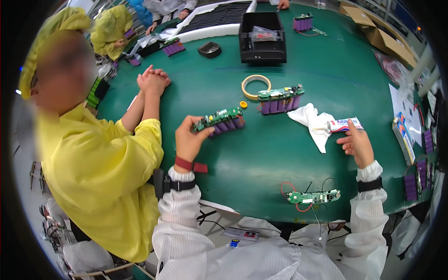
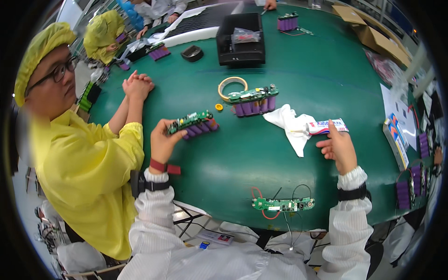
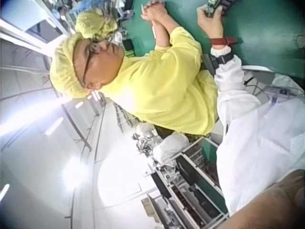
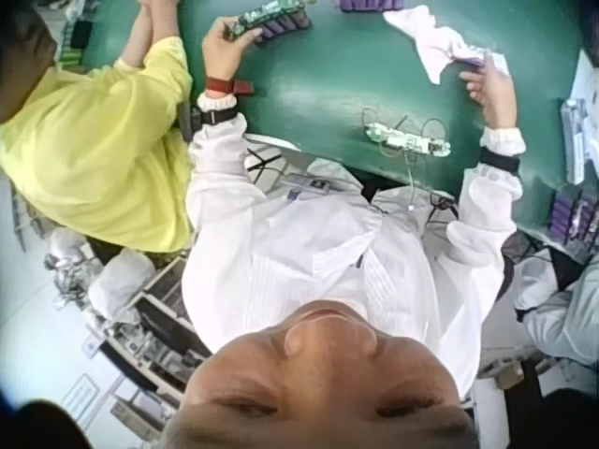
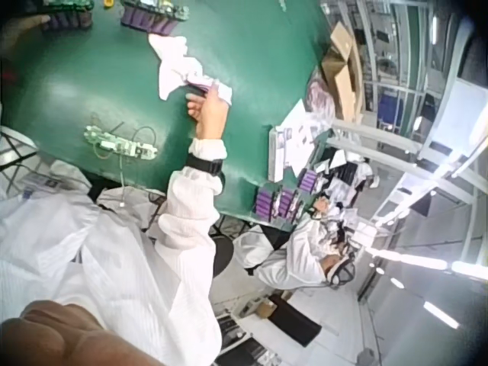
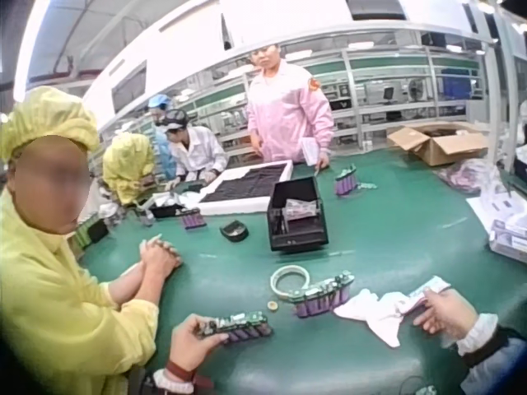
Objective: Assembling lithium-ion battery packs with circuit boards using protective tape and adhesive.
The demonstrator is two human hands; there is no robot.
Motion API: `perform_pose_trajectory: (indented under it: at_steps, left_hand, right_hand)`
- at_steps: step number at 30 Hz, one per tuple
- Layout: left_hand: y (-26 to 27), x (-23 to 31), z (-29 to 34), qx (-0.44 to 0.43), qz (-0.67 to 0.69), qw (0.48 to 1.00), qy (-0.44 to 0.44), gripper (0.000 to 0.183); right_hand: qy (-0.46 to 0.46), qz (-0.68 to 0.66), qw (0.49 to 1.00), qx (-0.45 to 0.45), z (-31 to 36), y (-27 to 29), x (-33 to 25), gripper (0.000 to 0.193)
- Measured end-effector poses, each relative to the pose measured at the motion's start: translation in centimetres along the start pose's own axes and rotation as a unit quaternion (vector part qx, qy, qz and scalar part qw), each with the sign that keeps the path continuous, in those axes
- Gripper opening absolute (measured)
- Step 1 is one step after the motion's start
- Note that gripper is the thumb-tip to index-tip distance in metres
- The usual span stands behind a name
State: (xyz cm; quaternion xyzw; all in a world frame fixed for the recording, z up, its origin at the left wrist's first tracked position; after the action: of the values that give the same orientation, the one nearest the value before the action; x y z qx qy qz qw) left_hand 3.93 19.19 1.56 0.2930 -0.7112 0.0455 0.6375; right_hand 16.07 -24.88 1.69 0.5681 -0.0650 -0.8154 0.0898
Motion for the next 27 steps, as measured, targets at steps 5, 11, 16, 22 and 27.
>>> perform_pose_trajectory:
  at_steps: [5, 11, 16, 22, 27]
  left_hand:
    - [3.0, -2.3, -5.4, 0.019, -0.140, 0.990, -0.018, 0.027]
    - [5.4, -3.9, -10.1, 0.032, -0.085, 0.995, -0.038, 0.028]
    - [4.6, -6.6, -13.9, -0.003, -0.066, 0.997, -0.034, 0.031]
    - [6.9, -7.9, -14.7, -0.006, -0.068, 0.997, -0.041, 0.034]
    - [6.2, -8.3, -14.9, 0.007, 0.008, 0.999, -0.043, 0.057]
  right_hand:
    - [0.024, 0.014, 1.000, -0.007, 2.2, 0.6, -1.1, 0.058]
    - [0.083, 0.007, 0.996, -0.023, 7.7, 1.3, -3.9, 0.044]
    - [0.066, 0.037, 0.997, -0.006, 9.0, 1.9, -3.5, 0.033]
    - [0.073, 0.065, 0.990, -0.103, 9.5, 1.2, -3.6, 0.022]
    - [0.117, 0.161, 0.969, -0.143, 10.4, 2.3, -2.2, 0.021]
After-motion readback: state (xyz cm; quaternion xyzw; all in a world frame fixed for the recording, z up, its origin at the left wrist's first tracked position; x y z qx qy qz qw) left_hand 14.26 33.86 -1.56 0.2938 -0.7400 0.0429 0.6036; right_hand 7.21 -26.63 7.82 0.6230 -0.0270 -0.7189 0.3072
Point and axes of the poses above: each hand's wrist, its own z-axis away from the middle knuckle, its own y-axis out of the back of the hand, x = y × z, the point moved 1 cm from there along -z, towards the middle knuckle, and after that the axes turned 6 degrees about y, right-handed, at the moved point
